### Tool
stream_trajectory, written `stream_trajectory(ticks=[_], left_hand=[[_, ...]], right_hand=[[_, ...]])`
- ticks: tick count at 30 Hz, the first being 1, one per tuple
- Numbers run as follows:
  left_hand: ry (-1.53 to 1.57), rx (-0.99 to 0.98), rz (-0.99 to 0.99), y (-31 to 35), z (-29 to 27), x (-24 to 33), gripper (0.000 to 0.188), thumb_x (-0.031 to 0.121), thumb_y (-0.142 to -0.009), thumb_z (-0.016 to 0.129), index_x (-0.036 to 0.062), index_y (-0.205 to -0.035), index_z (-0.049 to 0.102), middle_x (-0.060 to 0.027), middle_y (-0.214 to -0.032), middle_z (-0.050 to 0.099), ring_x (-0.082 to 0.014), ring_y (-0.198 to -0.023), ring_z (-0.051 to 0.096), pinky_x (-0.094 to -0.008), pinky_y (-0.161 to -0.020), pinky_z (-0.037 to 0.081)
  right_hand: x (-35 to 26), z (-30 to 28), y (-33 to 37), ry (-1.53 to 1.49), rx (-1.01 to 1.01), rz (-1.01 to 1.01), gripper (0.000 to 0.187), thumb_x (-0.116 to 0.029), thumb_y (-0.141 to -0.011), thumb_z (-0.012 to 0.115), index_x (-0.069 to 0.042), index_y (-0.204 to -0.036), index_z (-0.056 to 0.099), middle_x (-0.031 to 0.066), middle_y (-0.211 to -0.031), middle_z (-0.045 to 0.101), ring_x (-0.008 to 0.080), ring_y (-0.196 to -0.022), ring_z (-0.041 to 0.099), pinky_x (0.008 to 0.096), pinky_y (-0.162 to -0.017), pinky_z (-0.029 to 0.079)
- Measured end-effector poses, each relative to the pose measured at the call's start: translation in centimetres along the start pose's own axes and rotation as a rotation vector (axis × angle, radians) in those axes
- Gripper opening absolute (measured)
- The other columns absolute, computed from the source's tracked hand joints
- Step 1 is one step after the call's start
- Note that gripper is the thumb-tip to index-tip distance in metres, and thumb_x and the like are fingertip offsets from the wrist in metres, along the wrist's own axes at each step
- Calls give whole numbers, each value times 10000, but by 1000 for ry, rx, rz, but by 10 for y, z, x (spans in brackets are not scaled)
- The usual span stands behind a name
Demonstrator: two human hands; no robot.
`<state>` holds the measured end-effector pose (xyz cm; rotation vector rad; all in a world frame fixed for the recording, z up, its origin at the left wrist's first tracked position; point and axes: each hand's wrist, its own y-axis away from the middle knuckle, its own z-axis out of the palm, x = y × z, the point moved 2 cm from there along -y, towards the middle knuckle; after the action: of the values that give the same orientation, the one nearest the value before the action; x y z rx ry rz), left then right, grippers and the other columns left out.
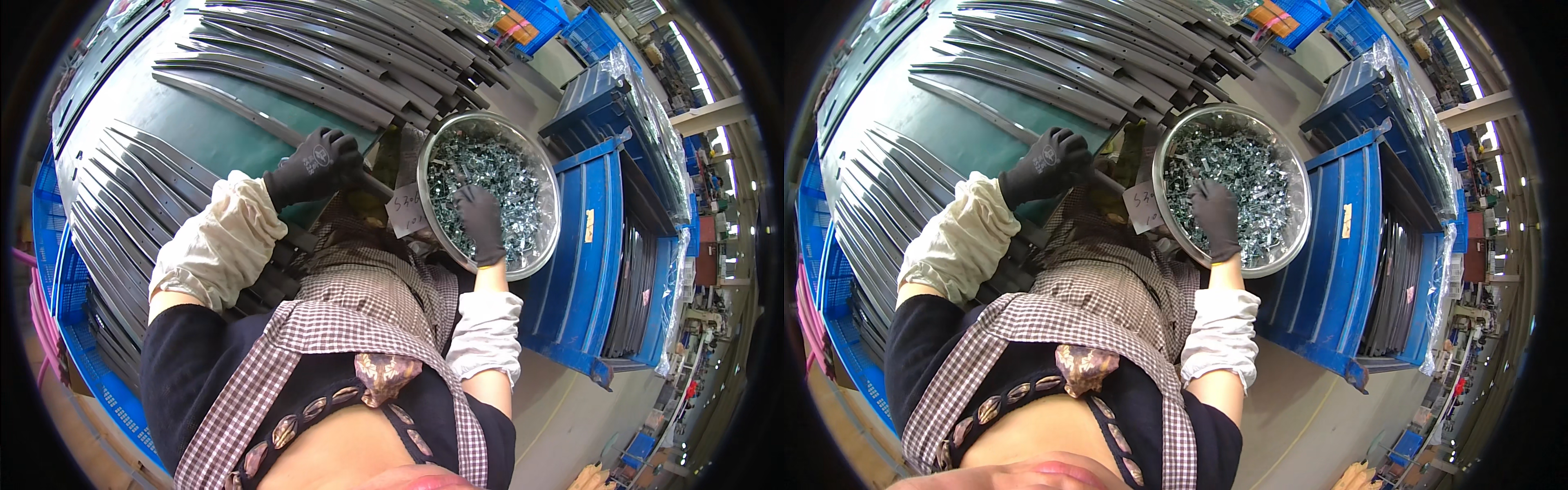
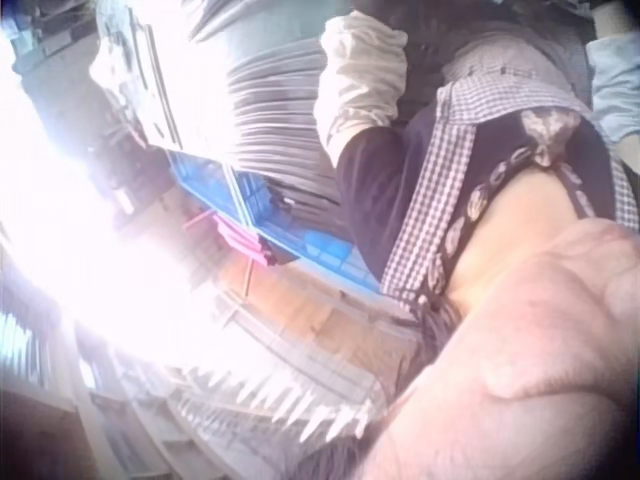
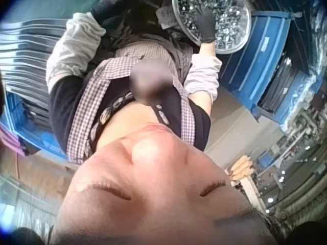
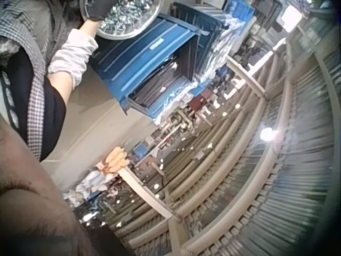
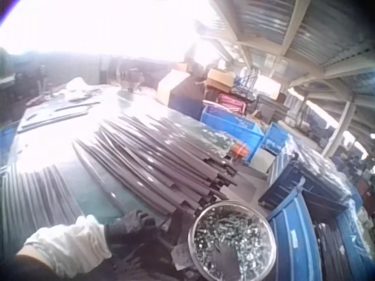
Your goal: The person repeatedly picks up long metal bars from a blue crate and inserts small fasteners from a metal bowl into pre-drilled holes along the bars. The person handles each bar one at a time, places fasteners into multiple holes, and returns the bars to the crate.
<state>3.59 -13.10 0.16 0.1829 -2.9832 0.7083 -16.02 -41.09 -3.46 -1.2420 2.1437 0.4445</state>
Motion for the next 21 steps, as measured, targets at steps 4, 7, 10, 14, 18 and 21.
stream_trajectory(ticks=[4,7,10,14,18,21], left_hand=[[169,11,-88,13,9,5,256,239,-749,771,125,-900,598,-63,-953,605,-309,-914,610,-443,-807,478],[278,-105,-132,17,-2,5,260,235,-745,783,122,-903,610,-66,-973,617,-314,-930,609,-443,-833,472],[283,-92,-77,20,-16,14,288,258,-746,794,126,-955,647,-61,-1012,628,-309,-946,609,-445,-830,473],[252,-86,-3,25,-28,42,415,276,-740,802,145,-1115,680,-70,-1065,633,-304,-980,612,-447,-848,471],[122,-21,-63,28,-19,41,560,257,-735,796,158,-1266,646,-89,-1088,633,-303,-1000,615,-444,-865,471],[133,-108,-156,26,-11,27,559,255,-746,771,179,-1278,618,-77,-1105,635,-308,-1060,610,-441,-911,475]], right_hand=[[-26,-30,15,-351,-32,112,133,-113,-937,620,-9,-886,686,-39,-725,575,60,-627,463,234,-579,378],[-54,-33,42,-564,-169,183,150,-146,-950,645,-22,-875,682,-51,-725,556,36,-630,443,212,-596,364],[-62,-12,74,-638,-260,5,213,-120,-983,647,2,-1152,692,-55,-772,598,21,-626,437,214,-573,382],[-98,14,103,-849,-405,17,122,-77,-950,668,21,-1022,658,-50,-847,594,24,-762,487,211,-669,421],[-104,22,111,-886,-424,61,66,-43,-964,625,14,-992,643,-41,-856,607,30,-779,504,211,-682,427],[-92,24,113,-1000,-370,113,70,-41,-969,622,13,-1000,655,-36,-850,622,30,-779,521,208,-690,431]])
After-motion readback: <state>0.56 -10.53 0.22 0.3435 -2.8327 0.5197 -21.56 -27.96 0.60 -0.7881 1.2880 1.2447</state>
